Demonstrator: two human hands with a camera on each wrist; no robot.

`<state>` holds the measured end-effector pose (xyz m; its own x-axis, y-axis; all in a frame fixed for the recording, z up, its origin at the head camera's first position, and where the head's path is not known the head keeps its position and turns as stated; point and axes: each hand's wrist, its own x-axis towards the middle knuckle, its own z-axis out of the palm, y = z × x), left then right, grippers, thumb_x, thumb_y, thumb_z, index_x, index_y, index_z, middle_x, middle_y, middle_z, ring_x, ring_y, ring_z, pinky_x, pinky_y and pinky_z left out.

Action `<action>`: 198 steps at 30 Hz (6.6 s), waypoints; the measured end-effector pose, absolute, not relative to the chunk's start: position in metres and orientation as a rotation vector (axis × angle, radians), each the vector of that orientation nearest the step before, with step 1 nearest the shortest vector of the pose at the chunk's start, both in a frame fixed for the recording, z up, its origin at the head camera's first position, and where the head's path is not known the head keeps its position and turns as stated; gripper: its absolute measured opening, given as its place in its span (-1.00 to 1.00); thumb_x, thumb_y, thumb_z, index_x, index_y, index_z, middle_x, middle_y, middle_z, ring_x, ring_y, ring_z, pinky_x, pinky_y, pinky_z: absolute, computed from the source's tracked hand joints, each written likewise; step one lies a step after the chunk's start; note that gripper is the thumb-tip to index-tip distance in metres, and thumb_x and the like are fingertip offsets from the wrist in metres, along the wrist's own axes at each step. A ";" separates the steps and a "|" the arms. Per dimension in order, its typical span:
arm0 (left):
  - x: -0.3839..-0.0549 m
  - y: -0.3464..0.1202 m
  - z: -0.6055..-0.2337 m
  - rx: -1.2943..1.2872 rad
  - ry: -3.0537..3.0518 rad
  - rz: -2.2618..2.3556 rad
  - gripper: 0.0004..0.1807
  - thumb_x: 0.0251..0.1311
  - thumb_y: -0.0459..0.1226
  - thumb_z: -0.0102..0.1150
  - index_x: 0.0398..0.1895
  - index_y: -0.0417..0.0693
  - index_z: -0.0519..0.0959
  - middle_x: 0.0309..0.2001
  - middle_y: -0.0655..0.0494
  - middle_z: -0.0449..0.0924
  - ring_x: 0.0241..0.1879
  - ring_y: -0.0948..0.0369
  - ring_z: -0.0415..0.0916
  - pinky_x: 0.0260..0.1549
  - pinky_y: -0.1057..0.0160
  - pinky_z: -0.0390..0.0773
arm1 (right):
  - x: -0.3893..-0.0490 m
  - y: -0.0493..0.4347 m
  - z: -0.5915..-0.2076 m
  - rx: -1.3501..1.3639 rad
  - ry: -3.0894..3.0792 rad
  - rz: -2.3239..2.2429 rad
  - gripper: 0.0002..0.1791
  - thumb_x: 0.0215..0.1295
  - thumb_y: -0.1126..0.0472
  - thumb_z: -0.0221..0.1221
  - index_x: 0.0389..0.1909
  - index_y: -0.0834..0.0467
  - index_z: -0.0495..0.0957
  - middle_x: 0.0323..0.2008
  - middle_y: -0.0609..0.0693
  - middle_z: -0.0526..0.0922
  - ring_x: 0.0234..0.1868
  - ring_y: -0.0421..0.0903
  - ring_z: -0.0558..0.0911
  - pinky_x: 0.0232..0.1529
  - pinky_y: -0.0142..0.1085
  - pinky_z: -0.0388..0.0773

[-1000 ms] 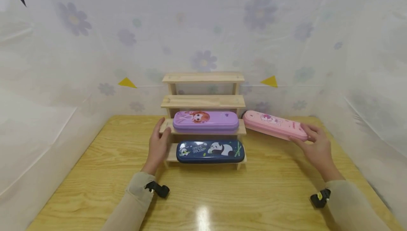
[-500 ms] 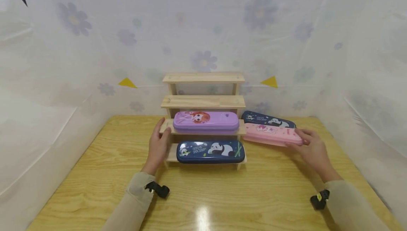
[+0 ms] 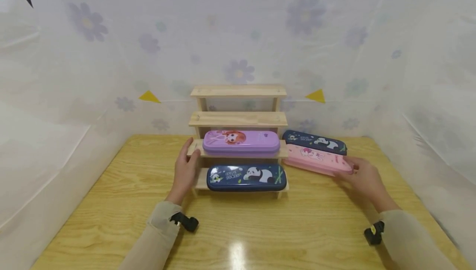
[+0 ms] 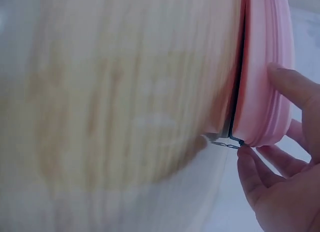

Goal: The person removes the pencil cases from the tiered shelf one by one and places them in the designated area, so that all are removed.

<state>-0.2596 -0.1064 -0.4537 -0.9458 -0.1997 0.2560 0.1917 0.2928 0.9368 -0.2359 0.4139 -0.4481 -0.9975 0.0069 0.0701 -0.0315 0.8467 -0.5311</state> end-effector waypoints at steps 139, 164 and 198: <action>-0.259 -0.105 -0.452 0.067 -2.221 -1.761 -0.41 0.45 0.01 -0.01 0.51 0.28 0.22 0.46 0.27 0.19 0.45 0.15 0.07 0.40 -0.01 0.07 | -0.271 0.209 -0.395 0.699 -2.543 1.073 -0.18 -0.01 0.01 0.52 0.31 0.07 0.47 0.27 0.08 0.26 0.25 0.18 0.24 0.21 0.20 0.23; -0.259 -0.107 -0.451 0.048 -2.219 -1.741 -0.41 0.44 -0.01 0.00 0.50 0.25 0.22 0.46 0.20 0.21 0.44 0.12 0.11 0.40 0.00 0.08 | -0.257 0.217 -0.396 0.694 -2.483 1.000 -0.18 0.01 0.07 0.51 0.34 0.12 0.46 0.33 0.15 0.32 0.31 0.24 0.32 0.16 0.18 0.37; -0.259 -0.109 -0.454 -0.011 -2.223 -1.725 -0.38 0.45 0.03 -0.02 0.52 0.15 0.21 0.47 0.22 0.17 0.45 0.12 0.07 0.39 -0.05 0.10 | -0.235 0.270 -0.395 0.511 -2.498 0.983 -0.21 -0.03 0.12 0.54 0.28 0.17 0.51 0.28 0.14 0.38 0.29 0.28 0.31 0.11 0.26 0.31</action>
